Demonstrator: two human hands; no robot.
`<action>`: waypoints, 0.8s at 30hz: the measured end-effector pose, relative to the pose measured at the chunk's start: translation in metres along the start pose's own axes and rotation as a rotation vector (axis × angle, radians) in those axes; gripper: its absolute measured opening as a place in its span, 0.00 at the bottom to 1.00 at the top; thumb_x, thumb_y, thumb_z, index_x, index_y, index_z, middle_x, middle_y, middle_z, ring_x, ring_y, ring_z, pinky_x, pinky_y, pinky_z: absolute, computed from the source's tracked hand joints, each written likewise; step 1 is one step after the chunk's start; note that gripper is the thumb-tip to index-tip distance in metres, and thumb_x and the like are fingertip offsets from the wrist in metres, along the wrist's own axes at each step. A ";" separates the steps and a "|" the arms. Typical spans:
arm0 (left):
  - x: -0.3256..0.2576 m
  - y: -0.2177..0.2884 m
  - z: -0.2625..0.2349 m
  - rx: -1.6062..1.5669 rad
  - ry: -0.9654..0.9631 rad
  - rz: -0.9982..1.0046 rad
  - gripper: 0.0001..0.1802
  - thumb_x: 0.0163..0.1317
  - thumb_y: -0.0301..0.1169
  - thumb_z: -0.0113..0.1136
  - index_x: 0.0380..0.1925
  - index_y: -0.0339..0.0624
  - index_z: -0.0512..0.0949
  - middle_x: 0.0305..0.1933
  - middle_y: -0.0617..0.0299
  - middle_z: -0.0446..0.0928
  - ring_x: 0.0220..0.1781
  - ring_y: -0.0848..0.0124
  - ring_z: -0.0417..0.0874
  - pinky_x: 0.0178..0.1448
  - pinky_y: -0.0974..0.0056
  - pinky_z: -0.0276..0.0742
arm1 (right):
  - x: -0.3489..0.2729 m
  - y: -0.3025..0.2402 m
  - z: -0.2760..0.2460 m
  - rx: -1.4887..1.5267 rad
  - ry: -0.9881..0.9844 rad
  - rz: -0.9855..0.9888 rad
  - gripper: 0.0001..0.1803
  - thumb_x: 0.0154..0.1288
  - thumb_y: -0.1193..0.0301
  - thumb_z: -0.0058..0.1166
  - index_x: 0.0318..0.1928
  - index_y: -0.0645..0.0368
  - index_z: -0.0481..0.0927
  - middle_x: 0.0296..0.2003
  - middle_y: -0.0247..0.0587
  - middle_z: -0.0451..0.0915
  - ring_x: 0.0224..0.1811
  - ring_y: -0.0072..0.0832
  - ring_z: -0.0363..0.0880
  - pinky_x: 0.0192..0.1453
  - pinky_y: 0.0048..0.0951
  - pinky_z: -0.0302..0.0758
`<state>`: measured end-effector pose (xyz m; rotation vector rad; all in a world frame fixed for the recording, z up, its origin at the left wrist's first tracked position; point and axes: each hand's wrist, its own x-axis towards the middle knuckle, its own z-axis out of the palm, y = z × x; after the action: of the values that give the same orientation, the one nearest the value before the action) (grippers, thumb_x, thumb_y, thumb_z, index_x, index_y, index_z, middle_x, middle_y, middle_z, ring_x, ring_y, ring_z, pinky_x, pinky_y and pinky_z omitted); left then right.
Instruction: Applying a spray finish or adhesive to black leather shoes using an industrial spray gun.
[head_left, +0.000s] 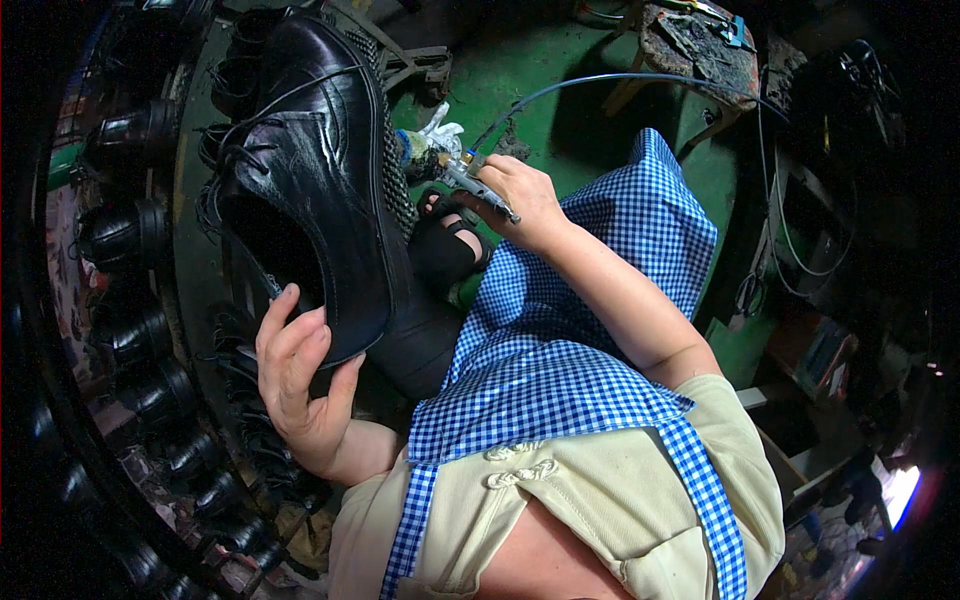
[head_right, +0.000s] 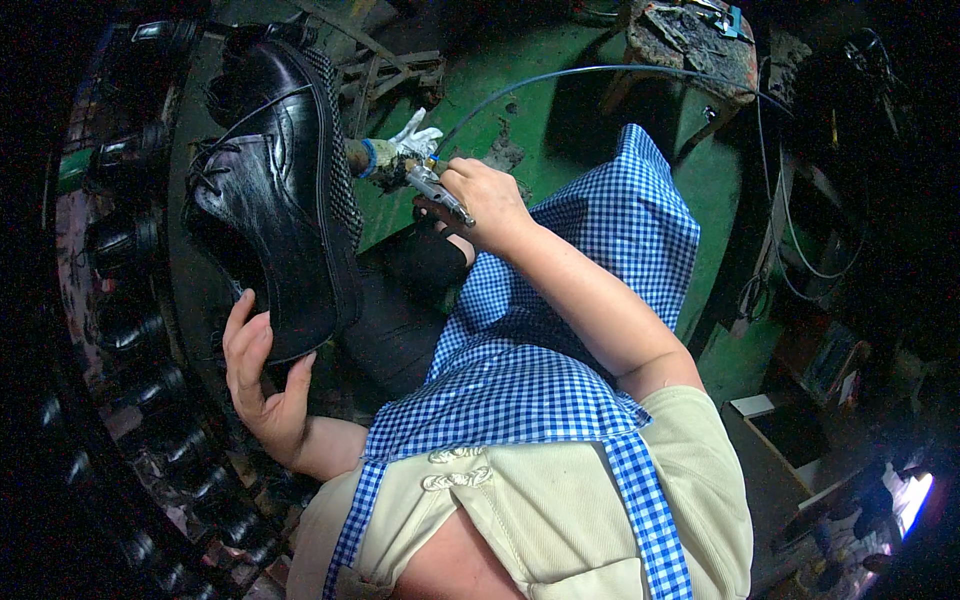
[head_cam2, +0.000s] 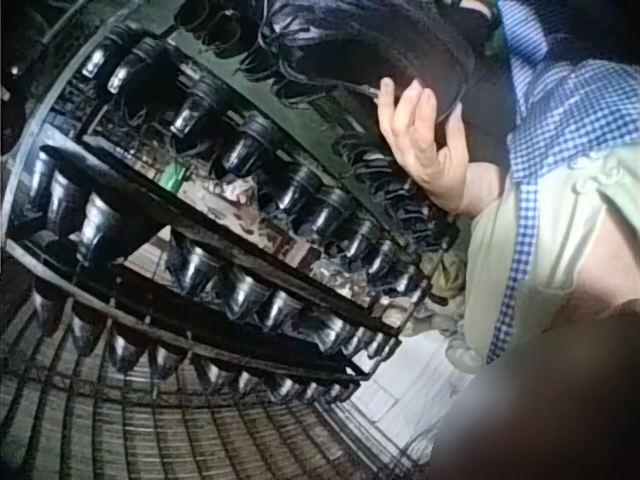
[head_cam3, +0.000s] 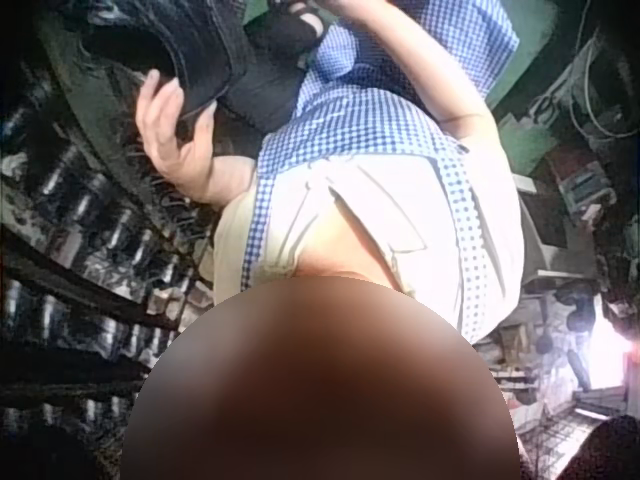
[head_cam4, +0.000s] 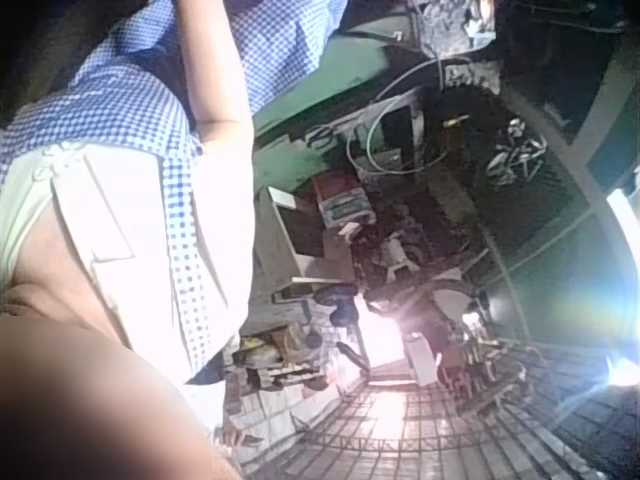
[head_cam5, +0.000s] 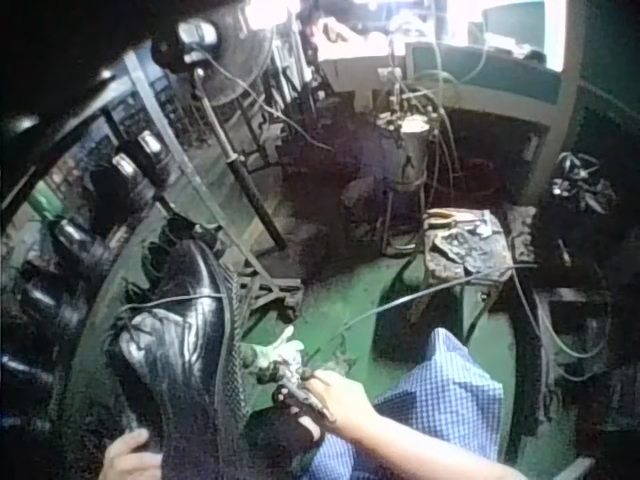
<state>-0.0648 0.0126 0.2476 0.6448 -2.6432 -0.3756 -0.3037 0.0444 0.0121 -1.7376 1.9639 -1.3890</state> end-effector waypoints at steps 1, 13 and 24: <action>0.000 0.000 0.000 -0.010 0.001 0.000 0.35 0.42 0.18 0.74 0.55 0.50 0.78 0.57 0.55 0.78 0.66 0.44 0.74 0.66 0.46 0.75 | 0.000 -0.001 -0.001 0.000 0.001 0.000 0.15 0.60 0.60 0.66 0.31 0.57 0.78 0.30 0.41 0.76 0.33 0.39 0.80 0.33 0.38 0.78; 0.000 -0.001 -0.001 -0.016 -0.032 0.010 0.37 0.44 0.16 0.71 0.58 0.45 0.74 0.58 0.52 0.77 0.68 0.43 0.72 0.71 0.43 0.67 | -0.002 -0.001 -0.009 0.036 0.104 -0.066 0.16 0.57 0.61 0.68 0.27 0.56 0.75 0.24 0.40 0.73 0.27 0.40 0.77 0.27 0.38 0.75; 0.000 0.000 -0.001 -0.021 -0.027 0.009 0.37 0.43 0.16 0.72 0.58 0.45 0.75 0.58 0.51 0.78 0.68 0.42 0.73 0.70 0.43 0.69 | 0.004 0.001 -0.022 0.042 0.040 -0.020 0.14 0.56 0.63 0.68 0.31 0.59 0.77 0.28 0.43 0.76 0.30 0.41 0.78 0.32 0.38 0.76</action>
<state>-0.0640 0.0130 0.2488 0.6248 -2.6632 -0.4111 -0.3199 0.0522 0.0254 -1.7293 1.9273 -1.4717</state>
